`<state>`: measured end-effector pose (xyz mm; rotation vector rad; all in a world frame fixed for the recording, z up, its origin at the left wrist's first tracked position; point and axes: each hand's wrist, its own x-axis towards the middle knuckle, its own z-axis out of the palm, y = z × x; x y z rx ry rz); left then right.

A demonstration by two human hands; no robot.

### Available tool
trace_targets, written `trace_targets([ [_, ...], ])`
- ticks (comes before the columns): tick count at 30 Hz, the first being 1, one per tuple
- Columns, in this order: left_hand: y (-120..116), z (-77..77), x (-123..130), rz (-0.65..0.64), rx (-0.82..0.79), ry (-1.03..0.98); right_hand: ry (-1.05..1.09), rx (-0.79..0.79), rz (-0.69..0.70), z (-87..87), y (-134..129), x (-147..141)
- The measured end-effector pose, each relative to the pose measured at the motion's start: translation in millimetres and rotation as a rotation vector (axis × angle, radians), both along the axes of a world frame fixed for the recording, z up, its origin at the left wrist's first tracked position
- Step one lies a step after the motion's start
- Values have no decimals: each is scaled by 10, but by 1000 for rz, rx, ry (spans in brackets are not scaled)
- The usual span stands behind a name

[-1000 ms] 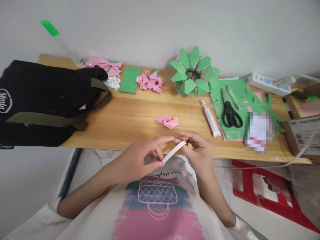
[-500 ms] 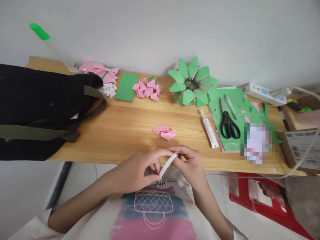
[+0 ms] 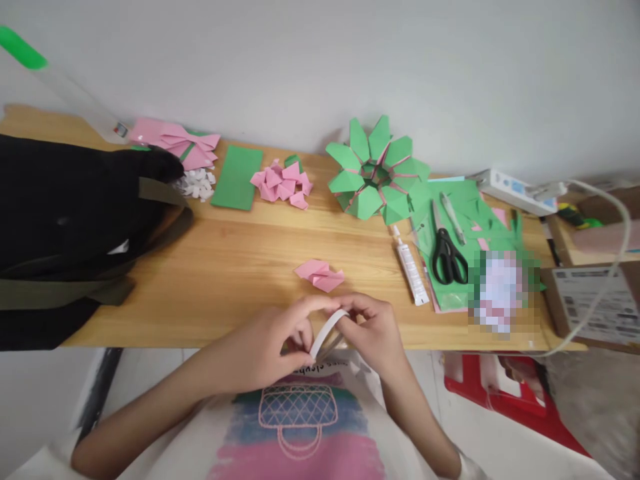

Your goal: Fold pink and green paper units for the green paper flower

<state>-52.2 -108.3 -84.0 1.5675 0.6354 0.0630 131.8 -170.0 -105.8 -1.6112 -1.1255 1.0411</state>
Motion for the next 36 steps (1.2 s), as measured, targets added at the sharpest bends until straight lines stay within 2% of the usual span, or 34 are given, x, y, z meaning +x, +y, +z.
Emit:
trace_targets([
  [4, 64, 12, 37, -63, 23, 23, -5, 0, 18, 38, 20, 18],
  [8, 85, 8, 58, -72, -3, 43, -7, -12, 24, 61, 32, 42],
  [15, 103, 43, 109, -72, 49, 56, 57, -40, -8, 97, 60, 65],
  [19, 79, 64, 130, -27, 34, 21, 125, -41, -20, 107, 81, 80],
  [23, 39, 77, 127, 124, 4, -45, 147, -33, -68, 87, 78, 134],
  [25, 35, 96, 138, 152, 5, -59, 161, -25, -87, 83, 67, 159],
  [31, 69, 176, 236, 46, -26, 1, 107, 35, -116, 95, 28, 233],
  [36, 54, 186, 313, 65, -42, -23, 97, 61, -82, 16, 20, 266],
])
